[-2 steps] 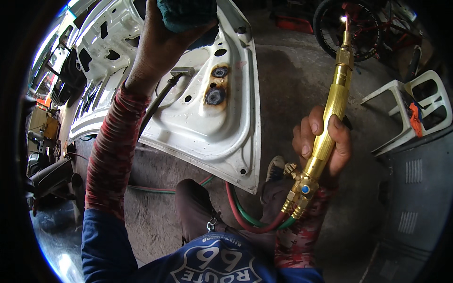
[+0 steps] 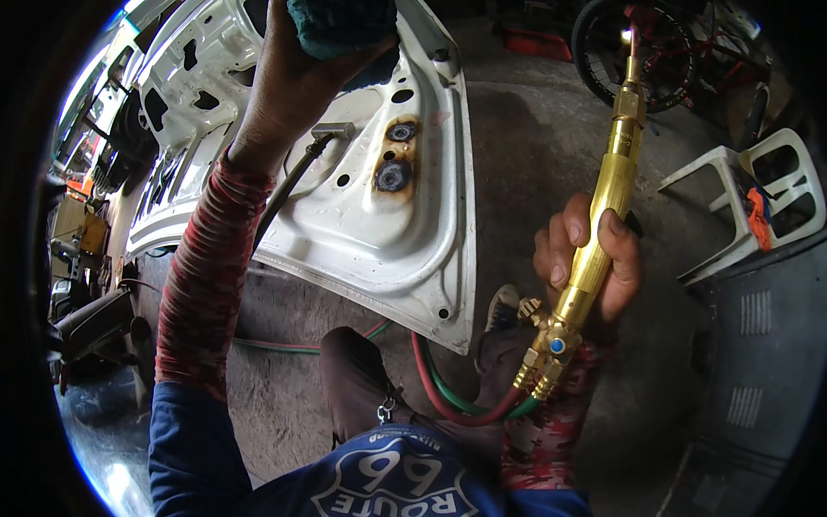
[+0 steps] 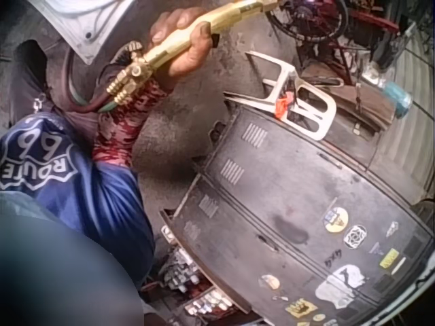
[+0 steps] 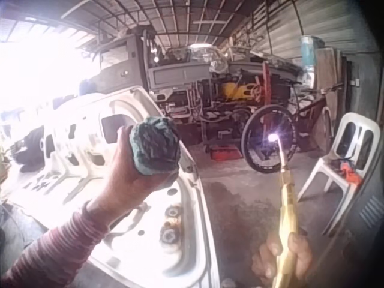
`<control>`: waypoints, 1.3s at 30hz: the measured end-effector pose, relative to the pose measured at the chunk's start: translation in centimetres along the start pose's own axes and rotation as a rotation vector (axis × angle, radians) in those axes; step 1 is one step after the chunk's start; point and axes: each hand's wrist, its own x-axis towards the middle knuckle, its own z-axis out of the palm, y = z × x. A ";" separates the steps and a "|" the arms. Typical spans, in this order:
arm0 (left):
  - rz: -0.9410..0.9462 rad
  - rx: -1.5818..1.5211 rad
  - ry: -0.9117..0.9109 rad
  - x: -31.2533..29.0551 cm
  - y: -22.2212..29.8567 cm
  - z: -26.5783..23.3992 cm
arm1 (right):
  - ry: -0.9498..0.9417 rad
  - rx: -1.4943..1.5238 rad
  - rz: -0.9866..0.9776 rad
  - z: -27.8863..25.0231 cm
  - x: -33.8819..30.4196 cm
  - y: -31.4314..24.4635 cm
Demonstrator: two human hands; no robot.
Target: The person uses a blowtorch to heat a white car hood and then scrapes the heated area with a metal tool. They wipe the surface with a cloth and repeat the heating and scraping cycle on specific spots.
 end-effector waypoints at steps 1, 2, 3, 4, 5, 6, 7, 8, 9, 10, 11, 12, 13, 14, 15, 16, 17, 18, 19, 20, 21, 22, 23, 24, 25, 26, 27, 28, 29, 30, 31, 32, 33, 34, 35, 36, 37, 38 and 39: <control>0.001 0.002 0.002 0.0 0.0 0.0 | -0.009 0.006 0.009 0.0 0.0 0.0; -0.003 -0.005 0.005 -0.1 0.0 0.1 | -0.042 0.012 0.024 -0.1 0.1 0.0; -0.005 -0.014 0.007 0.0 -0.1 0.1 | -0.074 0.018 0.038 -0.1 0.2 -0.1; -0.009 -0.022 0.010 0.0 -0.1 0.1 | -0.106 0.024 0.053 -0.1 0.2 -0.1; -0.009 -0.019 0.011 0.0 -0.1 0.1 | -0.089 0.017 0.038 -0.1 0.2 0.0; -0.009 -0.015 0.011 0.1 -0.1 0.1 | -0.073 0.010 0.024 0.0 0.3 0.0; -0.009 -0.011 0.012 0.1 0.0 0.0 | -0.056 0.003 0.009 0.0 0.2 0.1; 0.001 0.000 0.010 0.3 -0.1 0.0 | -0.033 -0.002 -0.018 0.1 0.4 0.1; -0.005 0.011 0.006 0.3 0.0 -0.1 | -0.001 -0.004 -0.031 0.2 0.4 0.1; -0.011 0.020 0.001 0.3 0.0 -0.2 | 0.037 -0.014 -0.045 0.3 0.4 0.1; -0.011 0.017 0.002 0.3 0.0 -0.2 | -0.007 -0.005 -0.036 0.3 0.5 0.1; -0.010 0.014 0.002 0.3 0.1 -0.3 | -0.047 -0.003 -0.027 0.4 0.6 0.1; -0.009 0.011 0.003 0.3 0.1 -0.3 | -0.101 0.007 -0.034 0.4 0.7 0.0; -0.001 0.046 0.004 0.3 0.1 -0.3 | -0.051 -0.004 -0.030 0.5 0.7 0.1; 0.006 0.082 0.005 0.3 0.1 -0.4 | -0.014 -0.006 -0.040 0.7 0.6 0.1; 0.014 0.117 0.006 0.2 0.1 -0.3 | 0.017 -0.007 -0.061 0.8 0.6 0.1; 0.021 0.084 0.019 0.3 0.1 -0.3 | 0.054 -0.005 -0.055 1.0 0.5 0.1; 0.029 0.050 0.031 0.3 0.1 -0.2 | 0.086 -0.002 -0.060 1.1 0.4 0.1; 0.037 0.016 0.044 0.4 0.1 -0.1 | 0.119 0.001 -0.065 1.2 0.4 0.1; 0.039 -0.021 0.046 0.5 0.1 -0.1 | 0.079 -0.008 -0.040 1.3 0.5 0.0; 0.041 -0.058 0.049 0.6 0.1 0.0 | 0.039 -0.016 -0.015 1.3 0.6 0.0; 0.043 -0.094 0.052 0.7 0.1 0.0 | -0.005 -0.020 -0.005 1.3 0.7 -0.1; 0.046 -0.046 0.045 0.7 0.1 -0.1 | 0.004 -0.030 0.009 1.3 0.8 -0.1; 0.048 0.002 0.038 0.8 0.2 -0.2 | 0.009 -0.036 0.009 1.3 0.8 -0.1; 0.051 0.049 0.031 0.8 0.3 -0.3 | 0.003 -0.044 -0.002 1.3 0.8 -0.1; 0.042 0.056 0.024 0.8 0.3 -0.3 | 0.020 -0.036 -0.001 1.3 0.7 -0.1; 0.033 0.063 0.017 0.8 0.4 -0.4 | 0.026 -0.031 -0.010 1.2 0.6 -0.1; 0.023 0.070 0.010 0.7 0.4 -0.4 | 0.043 -0.036 -0.025 1.2 0.5 0.0; 0.018 0.064 0.006 0.7 0.4 -0.5 | 0.052 -0.019 -0.035 1.1 0.5 0.1; 0.013 0.058 0.002 0.7 0.4 -0.5 | 0.072 -0.013 -0.051 1.0 0.5 0.1; 0.007 0.052 -0.002 0.6 0.4 -0.4 | 0.091 -0.007 -0.067 0.9 0.5 0.2; -0.012 0.040 -0.008 0.6 0.4 -0.4 | 0.045 -0.001 -0.061 0.7 0.6 0.3; -0.031 0.029 -0.015 0.5 0.4 -0.4 | -0.002 0.005 -0.054 0.6 0.8 0.3; -0.050 0.017 -0.021 0.5 0.3 -0.3 | -0.067 0.024 -0.063 0.5 0.8 0.3; -0.046 0.012 -0.016 0.4 0.3 -0.3 | -0.038 0.024 -0.057 0.5 0.8 0.4; -0.043 0.007 -0.011 0.4 0.3 -0.2 | -0.027 0.037 -0.067 0.5 0.7 0.4; -0.039 0.001 -0.005 0.3 0.2 -0.2 | -0.010 0.047 -0.081 0.6 0.6 0.4; -0.060 -0.026 -0.014 0.1 0.2 -0.1 | 0.029 0.038 -0.061 0.7 0.2 0.4; -0.064 -0.050 -0.020 0.0 0.2 -0.1 | 0.062 0.025 -0.058 0.8 0.1 0.3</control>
